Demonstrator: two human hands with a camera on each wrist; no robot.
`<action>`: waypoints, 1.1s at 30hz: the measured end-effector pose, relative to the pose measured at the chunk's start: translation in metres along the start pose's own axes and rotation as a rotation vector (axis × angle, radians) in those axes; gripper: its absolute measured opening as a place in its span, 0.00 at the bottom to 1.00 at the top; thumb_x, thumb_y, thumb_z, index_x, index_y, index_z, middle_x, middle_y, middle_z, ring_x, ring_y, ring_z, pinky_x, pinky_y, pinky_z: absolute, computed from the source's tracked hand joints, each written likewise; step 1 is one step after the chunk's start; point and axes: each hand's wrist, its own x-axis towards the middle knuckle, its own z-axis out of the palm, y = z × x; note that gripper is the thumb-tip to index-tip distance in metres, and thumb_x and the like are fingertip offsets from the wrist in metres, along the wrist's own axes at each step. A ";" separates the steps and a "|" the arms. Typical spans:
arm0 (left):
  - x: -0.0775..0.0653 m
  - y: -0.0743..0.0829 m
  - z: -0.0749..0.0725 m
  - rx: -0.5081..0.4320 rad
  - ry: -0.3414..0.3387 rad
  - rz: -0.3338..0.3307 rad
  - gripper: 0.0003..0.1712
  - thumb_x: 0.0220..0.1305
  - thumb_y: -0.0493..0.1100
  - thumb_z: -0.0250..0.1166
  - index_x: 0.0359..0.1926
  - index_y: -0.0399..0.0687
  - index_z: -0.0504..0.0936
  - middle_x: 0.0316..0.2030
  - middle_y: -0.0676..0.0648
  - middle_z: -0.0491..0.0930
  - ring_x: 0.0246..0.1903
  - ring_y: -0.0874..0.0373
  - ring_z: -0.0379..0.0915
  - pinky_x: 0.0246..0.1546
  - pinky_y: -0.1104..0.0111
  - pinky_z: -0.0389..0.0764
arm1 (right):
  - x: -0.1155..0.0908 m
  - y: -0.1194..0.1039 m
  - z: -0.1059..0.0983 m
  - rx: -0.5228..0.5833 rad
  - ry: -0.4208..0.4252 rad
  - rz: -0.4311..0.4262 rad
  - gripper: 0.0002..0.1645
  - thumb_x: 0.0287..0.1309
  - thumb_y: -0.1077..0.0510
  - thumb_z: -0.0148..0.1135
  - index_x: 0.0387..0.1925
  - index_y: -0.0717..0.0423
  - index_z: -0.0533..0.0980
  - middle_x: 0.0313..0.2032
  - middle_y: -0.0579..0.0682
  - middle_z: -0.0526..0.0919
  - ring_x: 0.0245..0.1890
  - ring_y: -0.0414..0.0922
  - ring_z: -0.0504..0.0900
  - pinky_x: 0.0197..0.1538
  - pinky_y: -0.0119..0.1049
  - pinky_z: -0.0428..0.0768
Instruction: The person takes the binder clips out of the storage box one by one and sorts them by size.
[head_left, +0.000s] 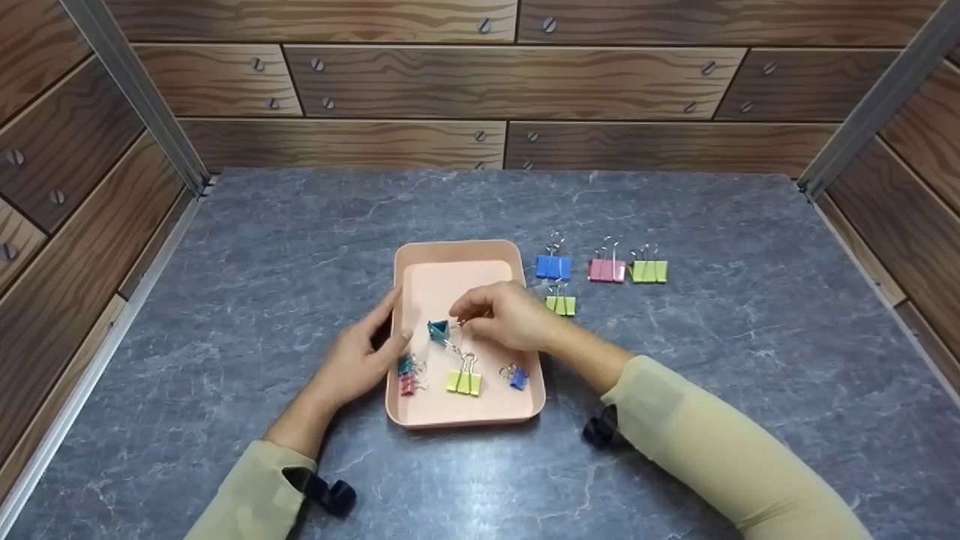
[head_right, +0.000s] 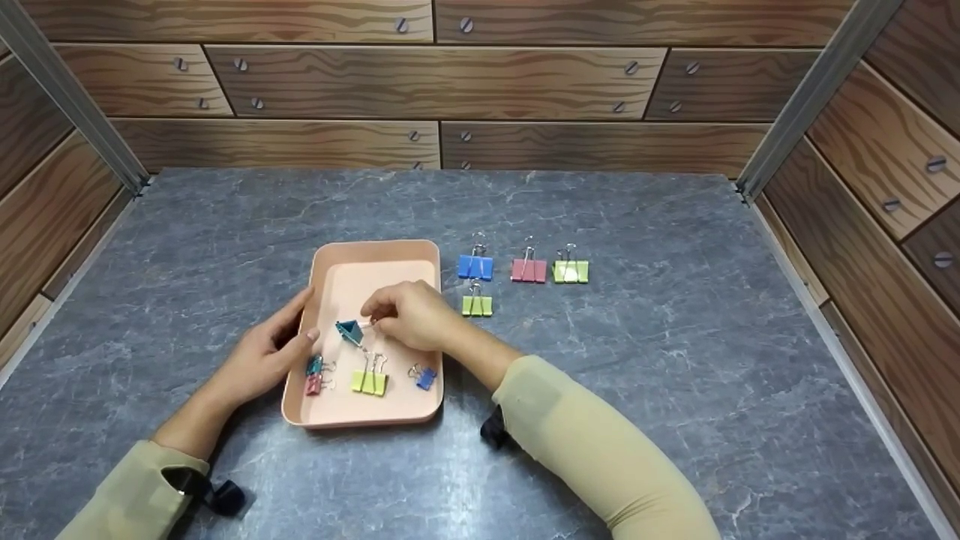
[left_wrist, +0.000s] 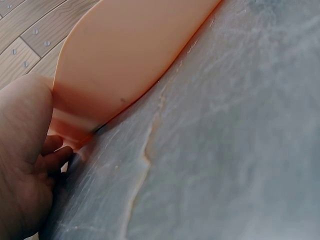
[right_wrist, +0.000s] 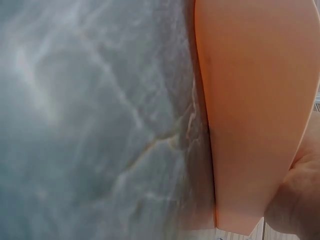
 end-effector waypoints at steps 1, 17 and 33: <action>0.000 0.000 0.000 0.001 0.000 -0.002 0.41 0.76 0.54 0.65 0.84 0.58 0.61 0.75 0.39 0.69 0.73 0.45 0.66 0.75 0.51 0.66 | 0.000 -0.001 0.000 -0.004 0.001 -0.003 0.13 0.65 0.65 0.72 0.50 0.58 0.88 0.44 0.50 0.92 0.42 0.42 0.87 0.49 0.35 0.86; 0.001 0.002 0.000 0.020 -0.003 -0.021 0.41 0.77 0.54 0.64 0.84 0.58 0.60 0.76 0.40 0.67 0.74 0.45 0.64 0.75 0.51 0.64 | 0.000 -0.001 0.000 0.080 0.068 0.005 0.10 0.65 0.68 0.67 0.46 0.58 0.86 0.36 0.48 0.88 0.36 0.40 0.81 0.39 0.33 0.81; 0.001 0.000 0.001 0.015 0.013 -0.010 0.40 0.76 0.51 0.65 0.83 0.59 0.62 0.75 0.39 0.68 0.74 0.44 0.66 0.75 0.50 0.65 | -0.001 -0.001 -0.006 0.168 0.007 0.002 0.10 0.67 0.69 0.65 0.43 0.62 0.90 0.39 0.54 0.92 0.34 0.37 0.82 0.37 0.26 0.79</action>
